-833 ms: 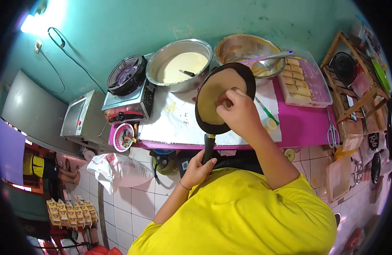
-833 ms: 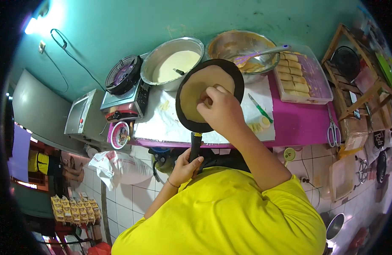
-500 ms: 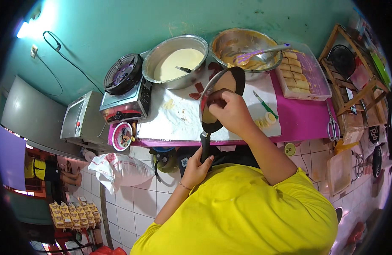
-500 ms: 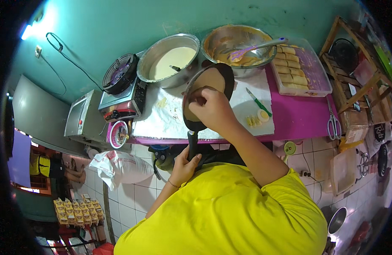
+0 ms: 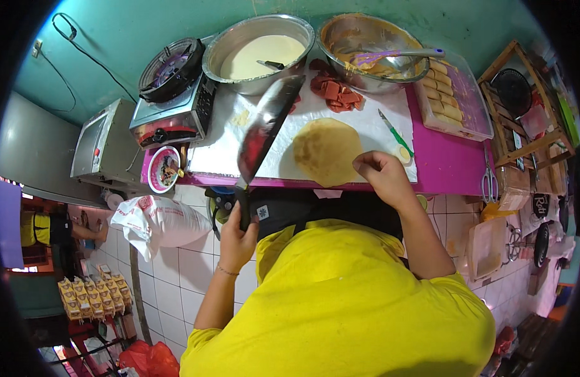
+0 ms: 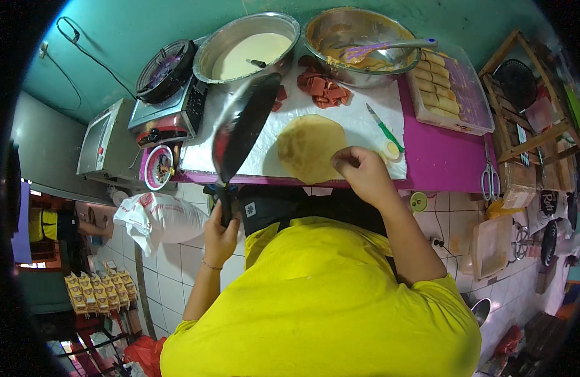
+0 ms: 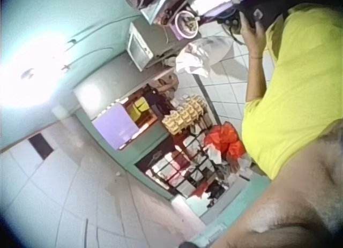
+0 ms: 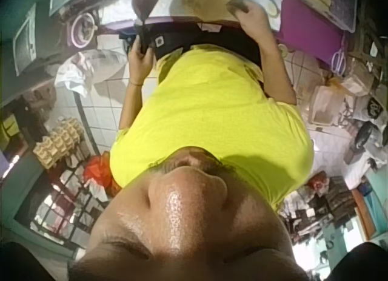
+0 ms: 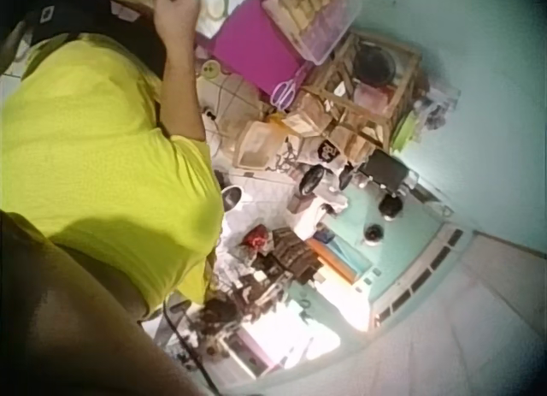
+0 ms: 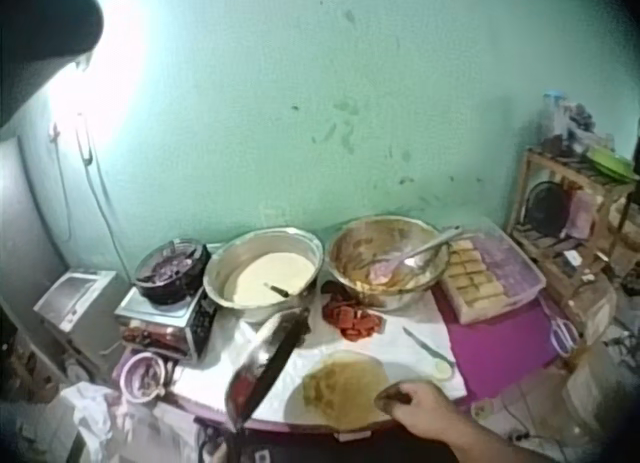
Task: Preparing and rolling filled crepes to make rissoles.
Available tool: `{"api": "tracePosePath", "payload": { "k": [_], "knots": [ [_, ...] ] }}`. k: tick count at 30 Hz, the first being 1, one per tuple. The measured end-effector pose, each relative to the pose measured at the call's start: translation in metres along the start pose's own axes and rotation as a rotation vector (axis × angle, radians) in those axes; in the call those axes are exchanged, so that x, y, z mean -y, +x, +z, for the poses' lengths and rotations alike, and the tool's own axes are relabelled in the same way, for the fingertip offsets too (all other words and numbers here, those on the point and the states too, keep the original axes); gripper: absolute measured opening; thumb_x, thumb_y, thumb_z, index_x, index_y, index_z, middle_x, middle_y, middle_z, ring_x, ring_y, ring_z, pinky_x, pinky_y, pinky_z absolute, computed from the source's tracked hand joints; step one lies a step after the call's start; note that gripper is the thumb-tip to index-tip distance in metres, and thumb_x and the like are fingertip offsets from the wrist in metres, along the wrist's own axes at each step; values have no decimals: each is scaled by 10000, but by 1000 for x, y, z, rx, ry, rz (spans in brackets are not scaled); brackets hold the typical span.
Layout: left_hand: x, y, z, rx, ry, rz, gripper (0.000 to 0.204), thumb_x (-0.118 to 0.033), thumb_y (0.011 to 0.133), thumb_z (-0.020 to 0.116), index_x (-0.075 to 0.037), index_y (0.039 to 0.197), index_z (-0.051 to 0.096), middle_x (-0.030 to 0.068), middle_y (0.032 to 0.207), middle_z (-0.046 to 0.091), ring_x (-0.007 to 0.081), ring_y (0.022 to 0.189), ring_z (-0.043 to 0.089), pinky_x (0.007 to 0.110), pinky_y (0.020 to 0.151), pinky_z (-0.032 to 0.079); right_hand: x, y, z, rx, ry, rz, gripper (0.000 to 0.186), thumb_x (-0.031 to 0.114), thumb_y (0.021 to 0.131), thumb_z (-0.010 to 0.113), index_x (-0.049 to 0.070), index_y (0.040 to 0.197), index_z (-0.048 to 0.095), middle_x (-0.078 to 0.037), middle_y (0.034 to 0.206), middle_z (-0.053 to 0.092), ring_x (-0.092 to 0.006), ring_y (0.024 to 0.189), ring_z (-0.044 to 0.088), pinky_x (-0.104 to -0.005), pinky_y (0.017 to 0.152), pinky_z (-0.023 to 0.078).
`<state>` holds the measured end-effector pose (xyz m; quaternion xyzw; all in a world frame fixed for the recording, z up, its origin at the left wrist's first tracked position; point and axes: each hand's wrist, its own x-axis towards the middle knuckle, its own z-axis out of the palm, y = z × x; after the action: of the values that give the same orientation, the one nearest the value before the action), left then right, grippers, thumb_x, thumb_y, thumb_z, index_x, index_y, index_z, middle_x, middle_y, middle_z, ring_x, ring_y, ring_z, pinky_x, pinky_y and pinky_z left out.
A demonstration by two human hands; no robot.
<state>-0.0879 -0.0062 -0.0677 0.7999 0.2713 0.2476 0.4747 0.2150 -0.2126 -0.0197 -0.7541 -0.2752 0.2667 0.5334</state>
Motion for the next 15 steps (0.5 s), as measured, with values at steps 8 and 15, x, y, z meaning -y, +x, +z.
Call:
{"api": "tracePosePath", "payload": {
  "k": [8,15],
  "knots": [
    [-52,4,-21,-6,-499,-245,529,-30,985,612,-21,1488,447,4,728,546,58,532,504,221,465,415,65,95,20,55,-79,-271,258,181,945,712,4,1133,714,-48,930,731,-103,888,660,-285,808,515],
    [-61,18,-52,-140,-751,-146,540,-172,1003,570,36,1475,407,21,663,518,124,387,510,241,370,463,104,198,71,153,-170,-235,481,216,895,764,-13,1300,644,-23,814,646,-98,686,566,-272,608,480]
  ]
}}
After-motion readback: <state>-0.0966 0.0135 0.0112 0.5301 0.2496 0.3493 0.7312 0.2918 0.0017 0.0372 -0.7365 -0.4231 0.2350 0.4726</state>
